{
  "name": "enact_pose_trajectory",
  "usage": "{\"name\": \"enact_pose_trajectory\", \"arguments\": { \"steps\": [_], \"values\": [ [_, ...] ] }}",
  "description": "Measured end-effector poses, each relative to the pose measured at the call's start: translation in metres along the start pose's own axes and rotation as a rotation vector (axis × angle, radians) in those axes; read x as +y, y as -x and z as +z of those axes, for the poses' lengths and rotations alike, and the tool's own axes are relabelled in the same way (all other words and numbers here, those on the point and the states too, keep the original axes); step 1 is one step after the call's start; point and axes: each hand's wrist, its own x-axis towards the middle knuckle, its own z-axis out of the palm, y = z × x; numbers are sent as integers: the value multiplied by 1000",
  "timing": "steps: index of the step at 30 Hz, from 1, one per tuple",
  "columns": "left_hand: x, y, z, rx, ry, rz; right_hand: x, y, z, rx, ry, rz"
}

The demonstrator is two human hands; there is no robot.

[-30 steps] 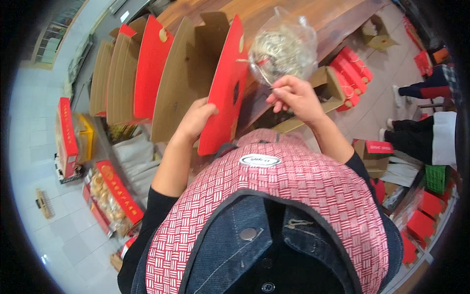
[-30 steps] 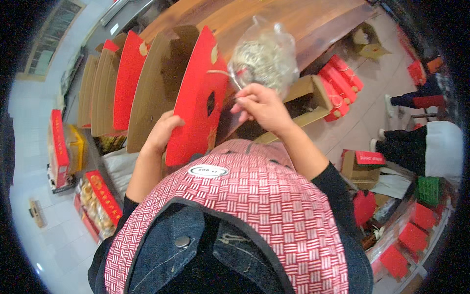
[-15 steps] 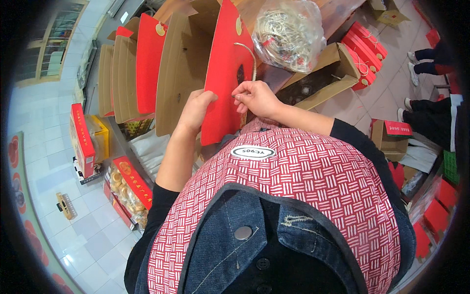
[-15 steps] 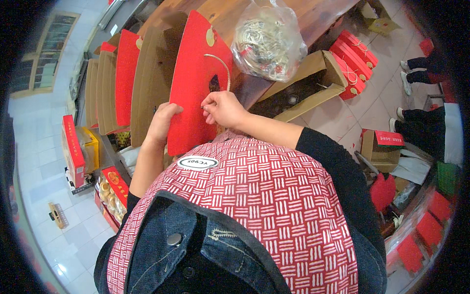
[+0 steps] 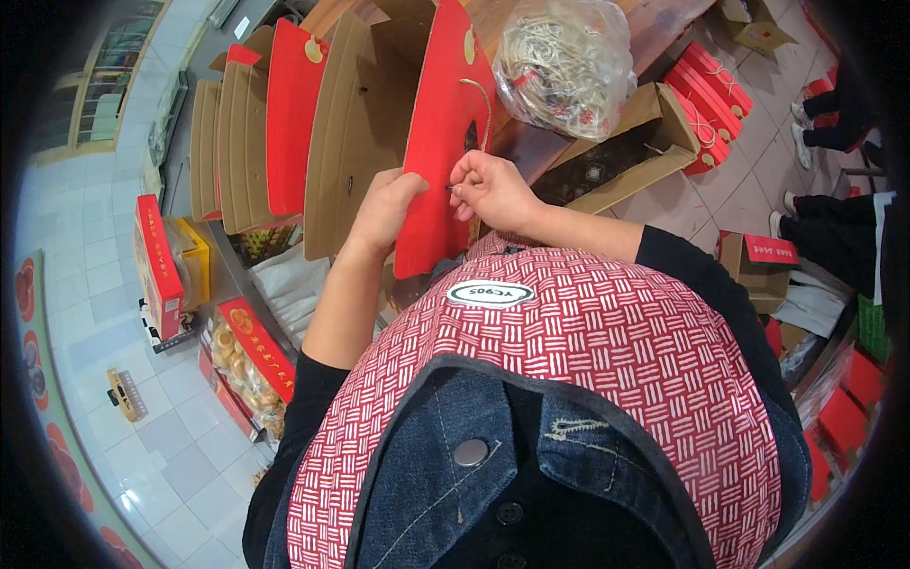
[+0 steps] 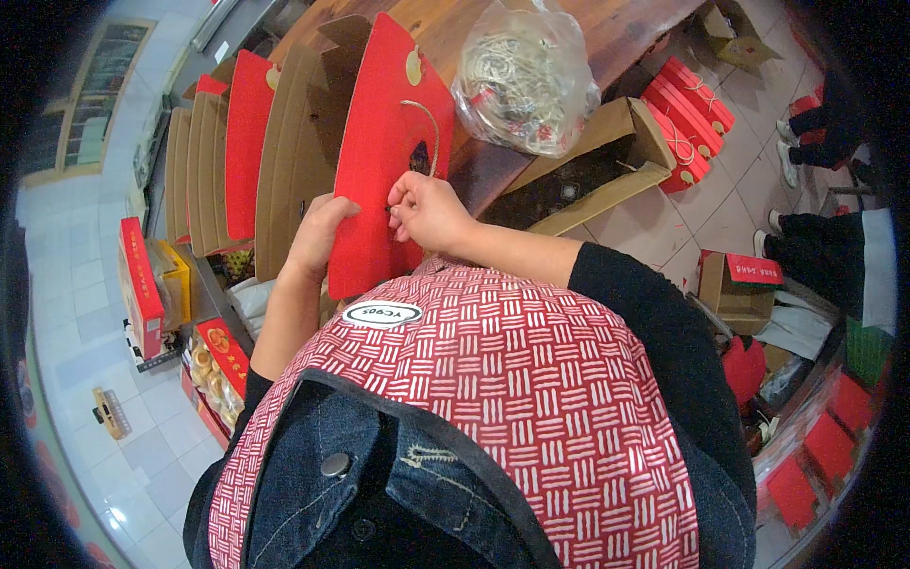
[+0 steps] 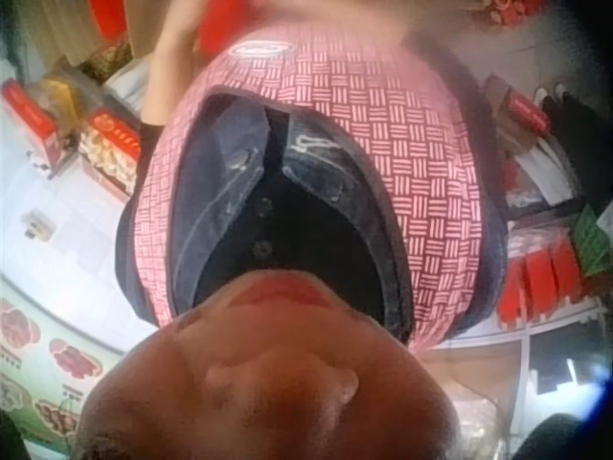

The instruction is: The person assembles red cardboard boxes by threading white ropes through pre-cut holes to form handles. They repeatedly pick up flat box pieces, insert the ropes, and place the finished boxes on a table.

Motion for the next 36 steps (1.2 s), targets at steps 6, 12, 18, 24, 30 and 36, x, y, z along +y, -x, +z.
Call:
{"name": "enact_pose_trajectory", "arguments": {
  "steps": [6, 12, 18, 24, 30, 36],
  "values": [
    [-3, -3, -4, -40, 0, 0, 7, -8, -3, -24, -164, 92],
    [-4, -4, -7, -144, -32, 18, 4, -15, 2, -24, -98, 58],
    [7, 6, -1, -283, 304, -51, 2, -22, -3, -88, -29, 76],
    [-2, -11, -1, -211, -75, -124, 8, -27, -5, -139, -106, 56],
    [-31, -36, -2, -130, 133, -102, 4, -24, -9, -111, 102, 18],
    [-100, -88, -37, 195, -24, -23, 57, -25, -42, -158, 1280, -603]
  ]
}}
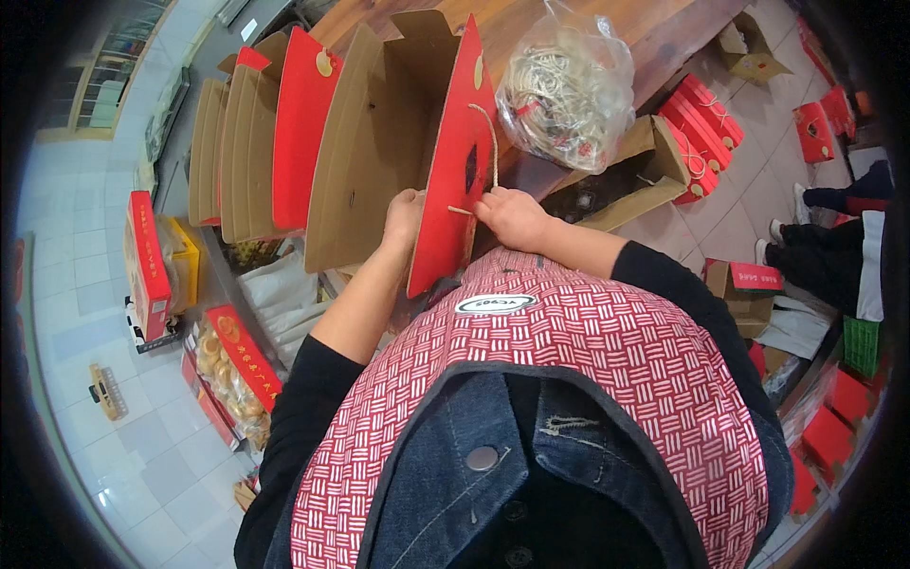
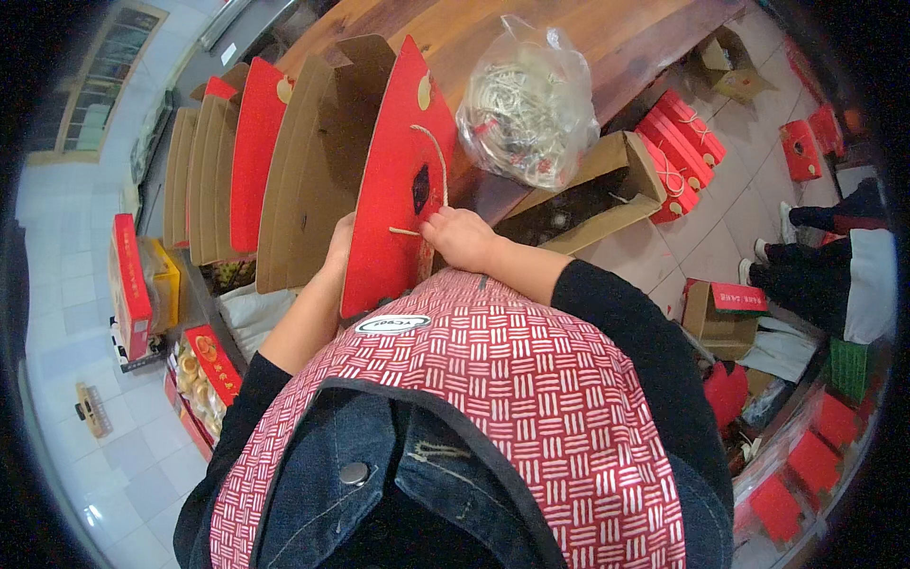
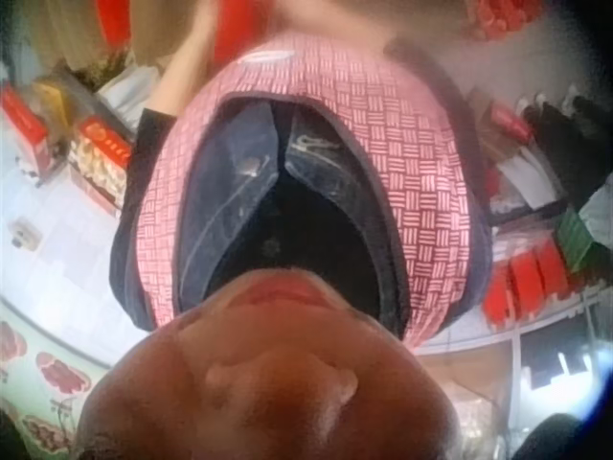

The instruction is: The person assembles red cardboard boxes by threading white ropes through pre-cut holes to form handles. They repeatedly pick up flat box pieces, insert the ropes, and place the finished boxes on a table.

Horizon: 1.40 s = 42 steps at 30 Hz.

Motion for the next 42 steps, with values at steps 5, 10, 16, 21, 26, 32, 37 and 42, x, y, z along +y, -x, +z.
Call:
{"name": "enact_pose_trajectory", "arguments": {
  "steps": [5, 10, 16, 21, 26, 32, 37, 42],
  "values": [
    [104, 54, 31, -103, -72, 241, 11, -10, 28, -53, 184, -12],
    [141, 67, 49, -21, -780, 528, 33, -10, 45, -29, 87, 55],
    [144, 78, 41, 57, -916, 430, 69, -13, -39, 731, -400, 103],
    [175, 99, 40, 128, -971, 488, 202, -8, -100, 818, 37, 776],
    [242, 83, 36, 273, -1044, 743, 302, -7, -106, 168, 273, 959],
    [339, -2, 74, 234, -1209, 737, 329, 5, -86, 29, 268, 1017],
    [316, -95, 78, 343, -1274, 513, 276, -6, -115, 237, -18, 891],
    [281, -133, 64, 568, -1091, 622, 183, -16, -233, 940, -860, 321]
  ]
}}
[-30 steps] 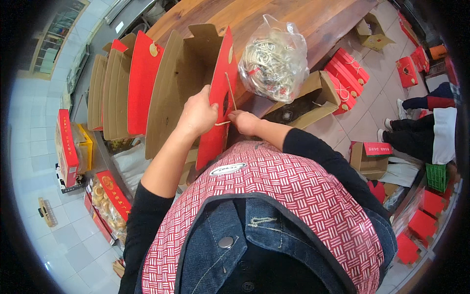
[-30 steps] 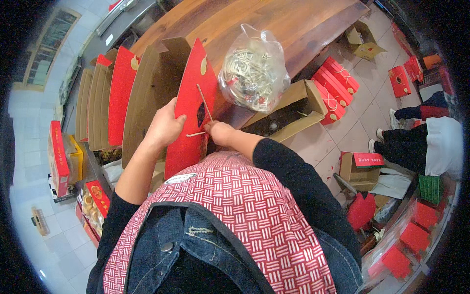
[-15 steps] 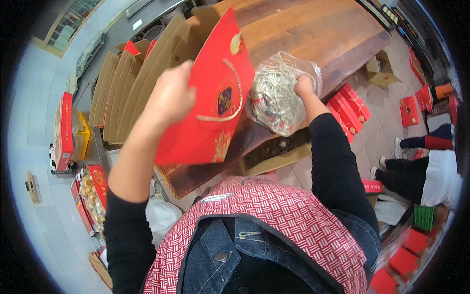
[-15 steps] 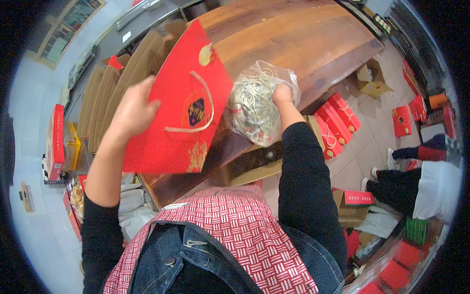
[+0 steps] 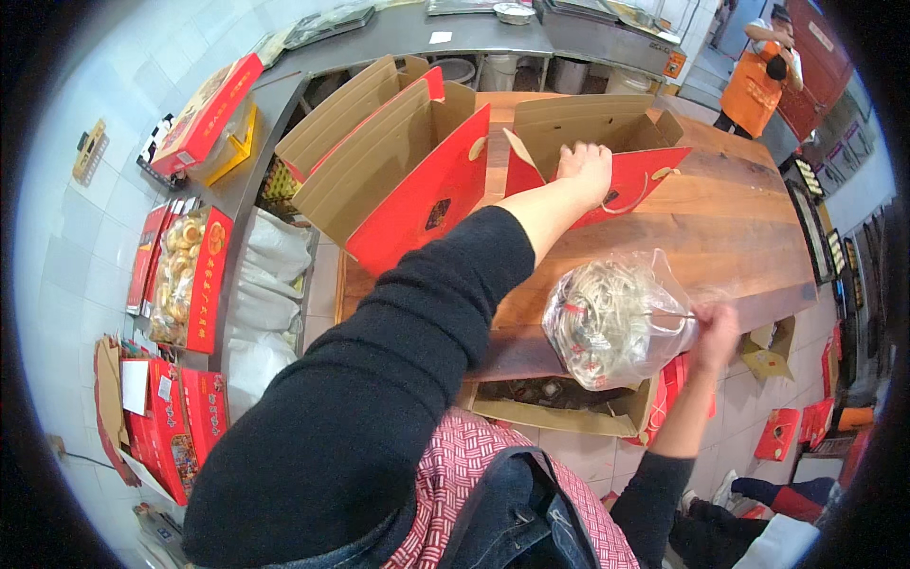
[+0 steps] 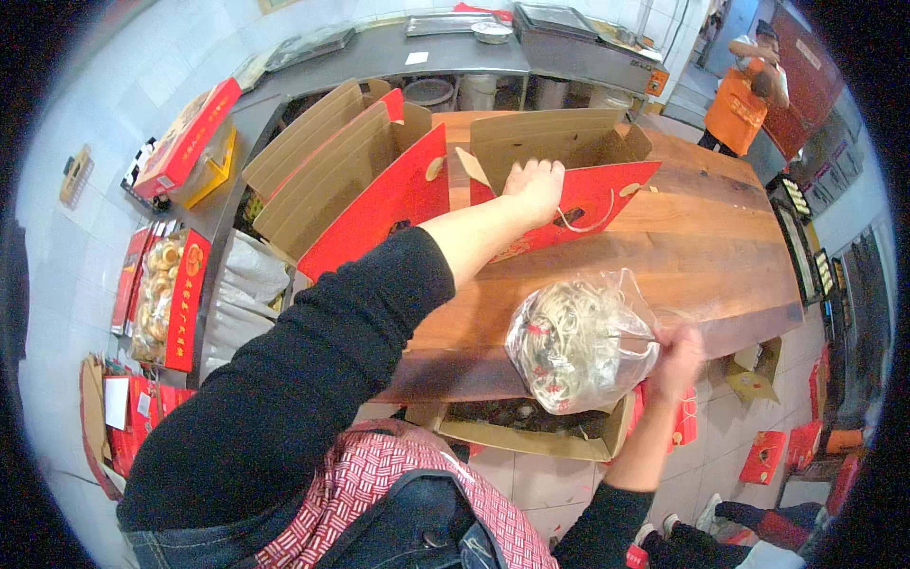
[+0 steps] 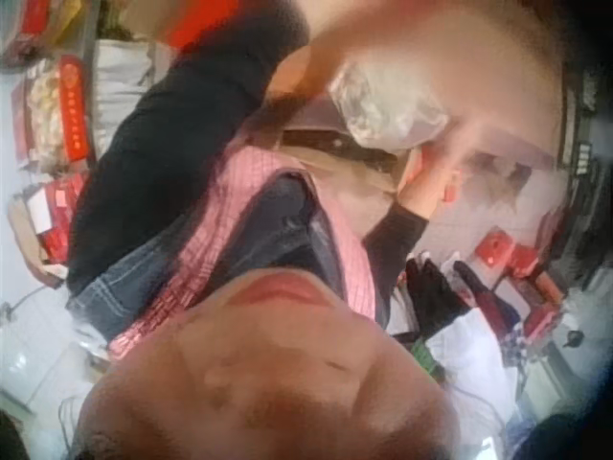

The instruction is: The person assembles red cardboard boxes by threading white ropes through pre-cut holes to form handles. They repeatedly pick up flat box pieces, insert the ropes, and place the finished boxes on a table.

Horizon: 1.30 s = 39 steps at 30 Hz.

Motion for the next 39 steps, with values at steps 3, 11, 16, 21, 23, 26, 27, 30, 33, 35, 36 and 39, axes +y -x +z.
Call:
{"name": "enact_pose_trajectory", "arguments": {
  "steps": [3, 11, 16, 21, 23, 26, 27, 30, 33, 35, 36, 39],
  "values": [
    [-28, 14, -13, 510, -134, 258, -126, 4, 9, -118, -268, 21],
    [-223, 159, -81, -241, 147, -265, -158, 78, 101, -176, 134, 261],
    [-174, 236, -108, -453, 445, -100, -74, 137, 136, -476, -197, 814],
    [-107, 296, -107, 260, 139, 138, -60, 177, 164, -491, -328, 908],
    [-76, 307, -118, 255, 344, 301, -71, 182, 167, -482, -358, 892],
    [-50, 310, -112, -38, 516, 161, -87, 186, 170, -480, -443, 869],
    [-50, 312, -112, -237, 654, 19, -86, 187, 167, -494, -460, 869],
    [-43, 314, -112, -418, 822, -133, -82, 192, 158, -574, -386, 778],
    [-41, 317, -102, -391, 711, -38, -88, 205, 162, -708, -104, 309],
    [-39, 318, -96, -360, 624, 30, -90, 207, 163, -767, 98, 129],
    [-40, 318, -97, -344, 556, 75, -86, 208, 163, -782, 144, 126],
    [-43, 312, -104, -338, 393, 173, -76, 205, 160, -783, 84, 297]
  ]
}}
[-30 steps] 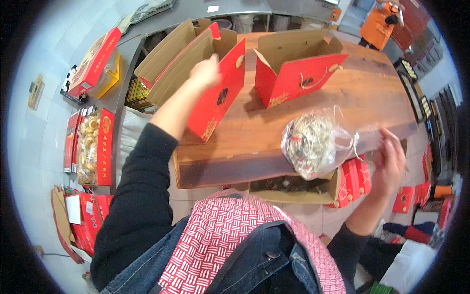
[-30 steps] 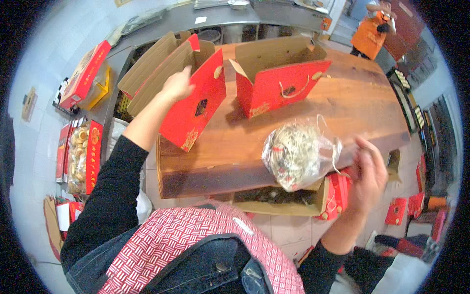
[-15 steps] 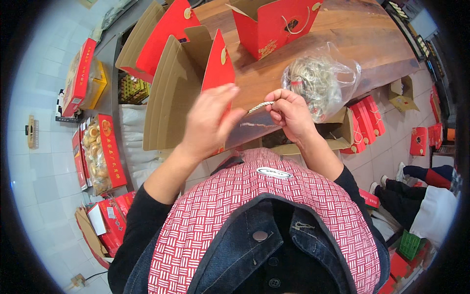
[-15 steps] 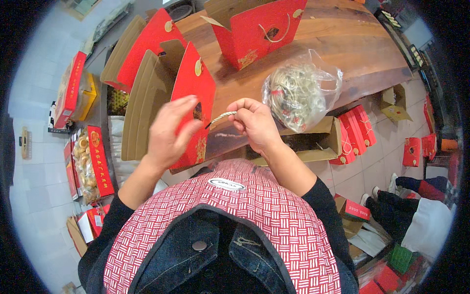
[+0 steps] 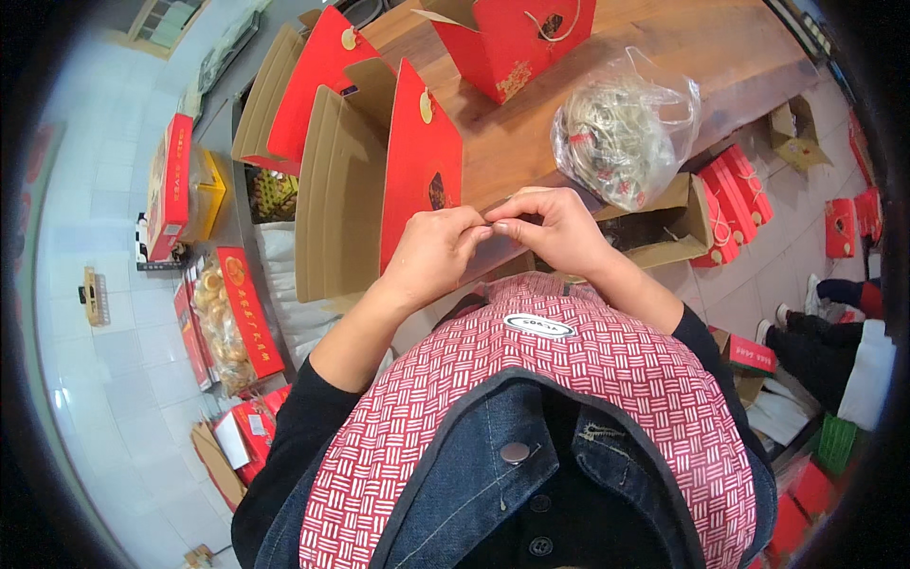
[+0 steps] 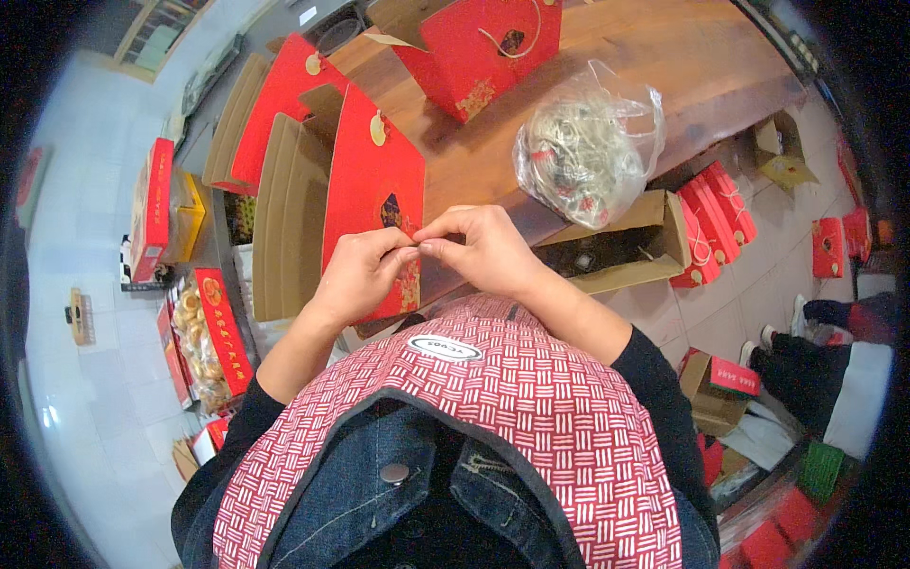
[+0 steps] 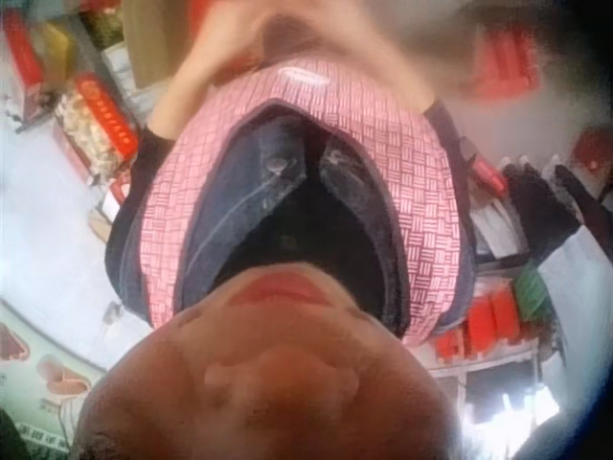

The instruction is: The person assembles red cardboard boxes by threading white ropes through pre-cut holes to form handles. They repeatedly pick up flat box pieces, insert the ropes, and place the finished boxes on a table.

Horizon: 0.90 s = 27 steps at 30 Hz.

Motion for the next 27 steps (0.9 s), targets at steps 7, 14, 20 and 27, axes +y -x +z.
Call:
{"name": "enact_pose_trajectory", "arguments": {
  "steps": [7, 14, 20, 27],
  "values": [
    [-66, -57, -49, 708, 476, -110, 36, -67, 9, 166, 55, 35],
    [-113, -84, -26, 166, 1141, -683, 100, -153, 65, 403, -138, 225],
    [-114, -86, -25, 171, 1033, -686, 114, -160, 82, 486, -452, 167],
    [-124, -86, -23, 193, 1069, -689, 117, -165, 99, 621, -575, 225]
  ]
}}
